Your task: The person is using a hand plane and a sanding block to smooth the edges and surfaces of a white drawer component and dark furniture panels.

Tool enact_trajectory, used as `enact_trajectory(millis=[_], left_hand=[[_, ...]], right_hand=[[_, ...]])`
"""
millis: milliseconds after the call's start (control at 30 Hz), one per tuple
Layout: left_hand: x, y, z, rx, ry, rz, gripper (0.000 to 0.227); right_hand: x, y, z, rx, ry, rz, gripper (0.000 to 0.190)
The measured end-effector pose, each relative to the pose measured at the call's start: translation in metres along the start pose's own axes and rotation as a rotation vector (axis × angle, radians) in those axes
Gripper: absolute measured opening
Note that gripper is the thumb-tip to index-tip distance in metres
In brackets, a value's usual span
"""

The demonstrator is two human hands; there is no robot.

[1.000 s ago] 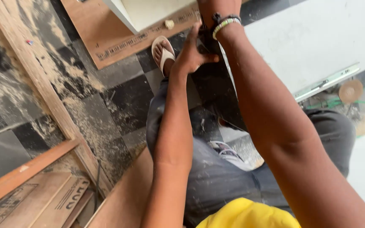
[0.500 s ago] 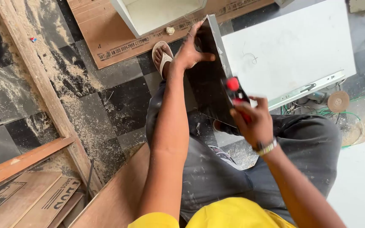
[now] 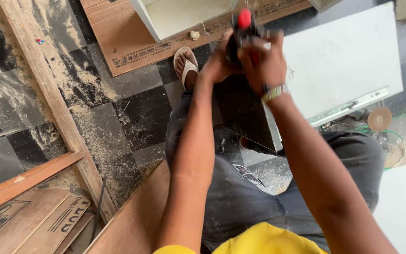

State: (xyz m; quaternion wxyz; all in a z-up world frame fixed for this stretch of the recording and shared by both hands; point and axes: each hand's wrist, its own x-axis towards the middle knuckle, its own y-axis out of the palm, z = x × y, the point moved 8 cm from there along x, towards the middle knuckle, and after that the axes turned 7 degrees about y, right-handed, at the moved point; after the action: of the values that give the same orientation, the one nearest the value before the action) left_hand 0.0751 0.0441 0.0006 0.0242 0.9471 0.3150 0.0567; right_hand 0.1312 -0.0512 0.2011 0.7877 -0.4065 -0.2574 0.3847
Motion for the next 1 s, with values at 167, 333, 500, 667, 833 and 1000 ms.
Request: enact_trajectory(millis=[167, 333, 500, 667, 833, 1000], left_hand=[[-0.004, -0.004, -0.034, 0.298, 0.028, 0.012, 0.131], [0.001, -0.01, -0.043, 0.266, 0.025, 0.052, 0.132], [0.009, -0.009, -0.077, 0.107, 0.02, 0.024, 0.106], [0.008, -0.009, -0.103, 0.279, 0.188, -0.39, 0.051], [0.018, -0.011, -0.07, 0.24, 0.155, -0.602, 0.032], [0.014, -0.016, -0.089, 0.25, 0.095, -0.654, 0.024]], right_hand=[[0.091, 0.03, 0.008, 0.104, -0.211, -0.248, 0.013], [0.105, 0.01, -0.036, 0.365, -0.065, -0.112, 0.022], [-0.008, -0.077, -0.112, 0.582, 0.198, 0.133, 0.043], [-0.165, -0.2, -0.18, 0.211, 0.025, -0.095, 0.01], [-0.279, -0.243, -0.256, 0.723, 0.523, -0.279, 0.014], [-0.33, -0.238, -0.303, 0.947, 0.531, -0.436, 0.019]])
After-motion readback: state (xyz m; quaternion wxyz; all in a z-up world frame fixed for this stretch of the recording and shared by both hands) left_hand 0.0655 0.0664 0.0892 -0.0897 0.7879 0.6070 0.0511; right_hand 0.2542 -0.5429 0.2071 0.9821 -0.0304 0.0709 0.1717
